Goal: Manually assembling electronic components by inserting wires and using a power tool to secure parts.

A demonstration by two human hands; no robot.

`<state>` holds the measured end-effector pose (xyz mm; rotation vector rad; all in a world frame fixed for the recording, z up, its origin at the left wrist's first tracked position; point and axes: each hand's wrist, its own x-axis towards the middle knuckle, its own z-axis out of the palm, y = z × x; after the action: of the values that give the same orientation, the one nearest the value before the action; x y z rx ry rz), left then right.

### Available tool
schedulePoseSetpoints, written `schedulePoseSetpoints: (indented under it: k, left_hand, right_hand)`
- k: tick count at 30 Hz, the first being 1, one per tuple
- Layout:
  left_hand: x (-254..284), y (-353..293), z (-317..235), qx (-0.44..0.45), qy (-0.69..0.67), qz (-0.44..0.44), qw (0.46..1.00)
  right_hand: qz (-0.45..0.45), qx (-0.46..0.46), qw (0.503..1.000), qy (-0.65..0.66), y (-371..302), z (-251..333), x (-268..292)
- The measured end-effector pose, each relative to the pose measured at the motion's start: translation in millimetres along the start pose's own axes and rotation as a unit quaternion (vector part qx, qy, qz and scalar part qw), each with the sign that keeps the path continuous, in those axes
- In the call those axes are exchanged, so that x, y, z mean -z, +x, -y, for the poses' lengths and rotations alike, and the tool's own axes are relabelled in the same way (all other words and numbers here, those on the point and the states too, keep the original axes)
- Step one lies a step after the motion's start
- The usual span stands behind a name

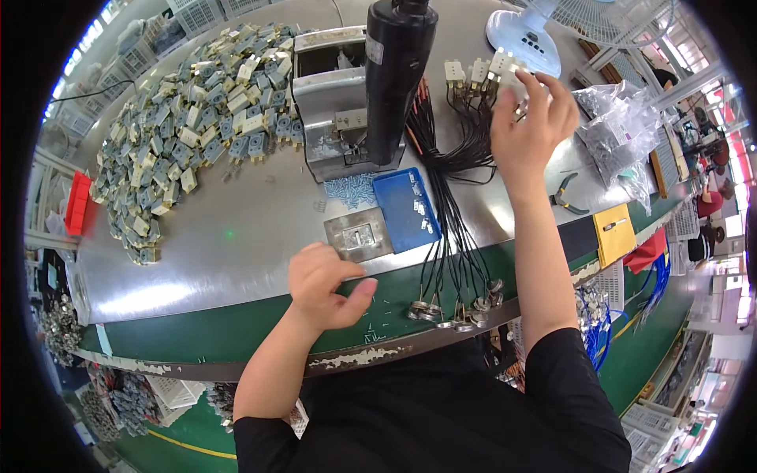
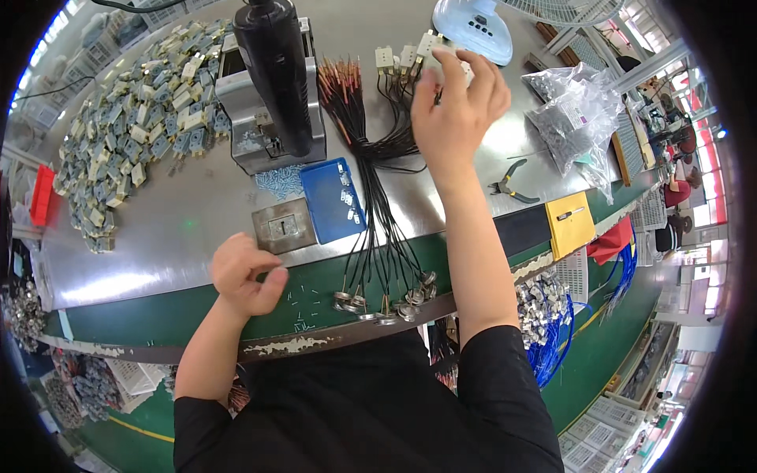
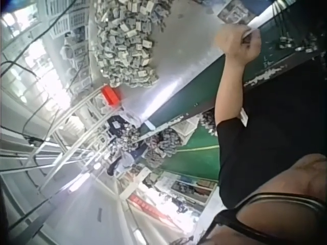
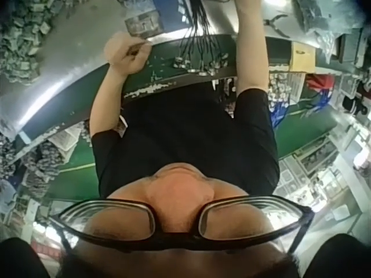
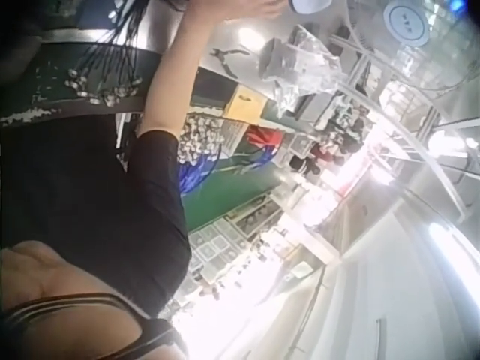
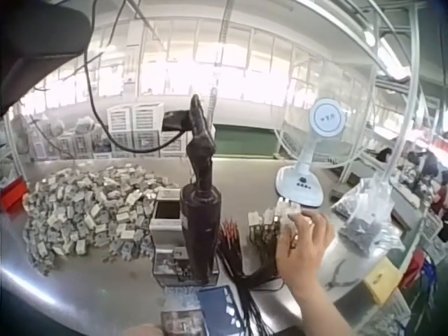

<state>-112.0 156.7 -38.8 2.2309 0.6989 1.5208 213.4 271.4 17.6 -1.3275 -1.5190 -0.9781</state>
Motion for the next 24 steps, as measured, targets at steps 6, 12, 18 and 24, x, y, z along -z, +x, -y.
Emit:
schedulePoseSetpoints:
  k: [6, 12, 18, 24]
  left_hand:
    - [-13, 2, -4, -0.056, -0.026, 0.058, 0.996]
    - [-13, -2, -5, -0.055, -0.043, 0.082, 0.994]
    - [-13, -2, -8, -0.059, -0.038, 0.091, 0.993]
    - [-9, -4, -11, -0.056, -0.037, 0.082, 0.994]
  right_hand:
    - [0.063, 0.012, 0.998, -0.002, -15, -22, 23]
    - [0.439, -0.072, 0.842, 0.304, -19, 37, 77]
    - [0.605, -0.022, 0.783, 0.141, -37, 61, 72]
    - [0.559, 0.026, 0.825, 0.080, -44, 55, 70]
